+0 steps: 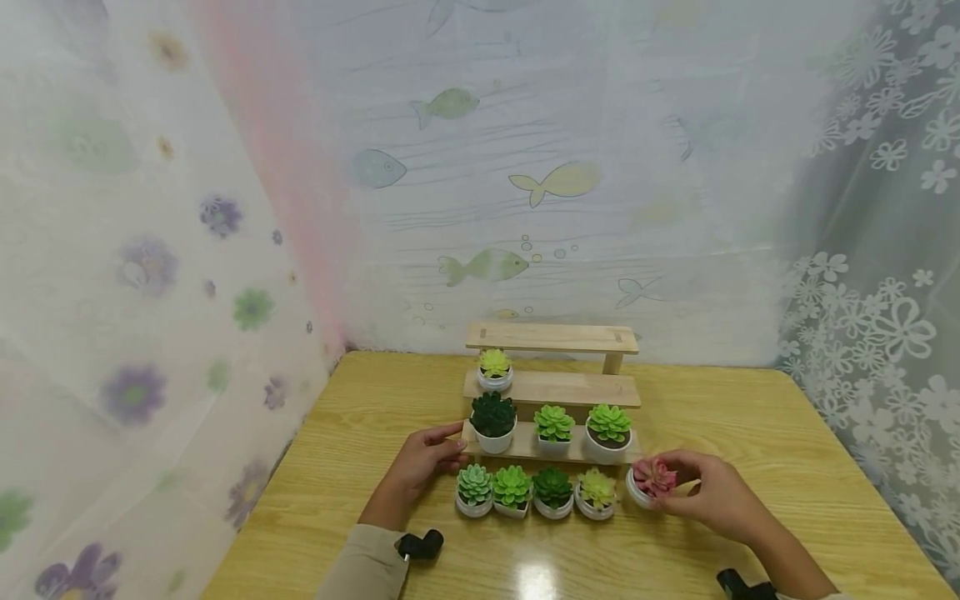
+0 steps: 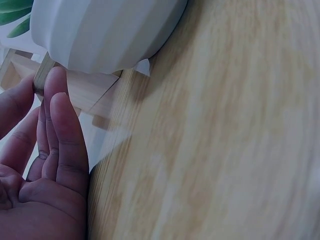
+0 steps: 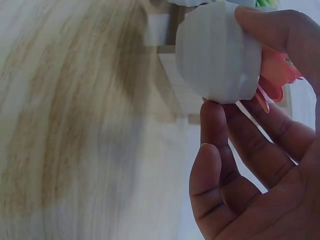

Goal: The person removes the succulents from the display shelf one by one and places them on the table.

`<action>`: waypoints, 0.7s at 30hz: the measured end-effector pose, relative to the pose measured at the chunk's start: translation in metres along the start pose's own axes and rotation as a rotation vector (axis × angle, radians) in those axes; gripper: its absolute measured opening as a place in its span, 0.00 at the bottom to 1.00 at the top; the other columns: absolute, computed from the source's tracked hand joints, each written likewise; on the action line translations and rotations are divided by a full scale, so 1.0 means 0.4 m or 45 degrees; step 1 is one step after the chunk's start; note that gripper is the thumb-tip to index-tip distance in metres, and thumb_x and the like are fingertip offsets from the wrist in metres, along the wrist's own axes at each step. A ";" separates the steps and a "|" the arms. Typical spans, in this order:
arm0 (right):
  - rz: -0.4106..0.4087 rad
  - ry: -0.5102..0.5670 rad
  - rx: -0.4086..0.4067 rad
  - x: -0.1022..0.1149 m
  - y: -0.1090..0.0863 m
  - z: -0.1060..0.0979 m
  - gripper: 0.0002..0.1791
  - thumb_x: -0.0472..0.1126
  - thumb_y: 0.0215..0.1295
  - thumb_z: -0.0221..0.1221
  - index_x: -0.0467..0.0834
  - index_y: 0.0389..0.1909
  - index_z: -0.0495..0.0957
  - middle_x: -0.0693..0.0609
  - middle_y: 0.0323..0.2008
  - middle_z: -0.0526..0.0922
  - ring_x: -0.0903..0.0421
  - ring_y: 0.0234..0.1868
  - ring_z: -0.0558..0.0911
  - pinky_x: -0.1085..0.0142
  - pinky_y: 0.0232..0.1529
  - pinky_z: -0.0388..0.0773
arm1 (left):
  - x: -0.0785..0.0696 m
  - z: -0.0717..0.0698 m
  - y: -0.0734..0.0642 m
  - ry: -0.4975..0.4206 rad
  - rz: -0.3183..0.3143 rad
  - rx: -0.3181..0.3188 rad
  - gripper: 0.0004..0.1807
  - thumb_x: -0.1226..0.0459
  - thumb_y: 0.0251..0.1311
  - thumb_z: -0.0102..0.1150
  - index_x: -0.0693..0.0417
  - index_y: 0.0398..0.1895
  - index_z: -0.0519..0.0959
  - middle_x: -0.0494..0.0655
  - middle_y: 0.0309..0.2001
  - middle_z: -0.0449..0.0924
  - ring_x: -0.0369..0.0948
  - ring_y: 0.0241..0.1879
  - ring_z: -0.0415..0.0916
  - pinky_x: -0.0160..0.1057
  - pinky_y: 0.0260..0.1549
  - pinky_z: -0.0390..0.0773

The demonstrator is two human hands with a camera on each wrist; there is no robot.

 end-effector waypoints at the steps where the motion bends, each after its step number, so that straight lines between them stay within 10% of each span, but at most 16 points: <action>1: 0.001 0.002 0.005 -0.001 0.000 0.002 0.31 0.52 0.57 0.77 0.43 0.59 0.82 0.49 0.45 0.86 0.58 0.42 0.85 0.66 0.34 0.84 | 0.001 0.000 0.000 0.001 -0.001 -0.001 0.31 0.66 0.70 0.65 0.65 0.73 0.70 0.48 0.37 0.90 0.37 0.36 0.88 0.33 0.37 0.86; 21: 0.072 0.033 0.062 -0.039 0.006 0.034 0.34 0.50 0.54 0.79 0.40 0.59 0.81 0.46 0.46 0.87 0.53 0.43 0.86 0.66 0.35 0.84 | 0.009 -0.005 0.006 -0.009 0.017 0.005 0.30 0.66 0.69 0.65 0.65 0.72 0.71 0.46 0.36 0.90 0.37 0.36 0.88 0.34 0.37 0.86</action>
Point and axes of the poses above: each hand's wrist, its own y-axis towards the middle knuckle, its own z-axis out of the palm, x = y × z, the point moved 5 cm from there along y, towards the middle knuckle
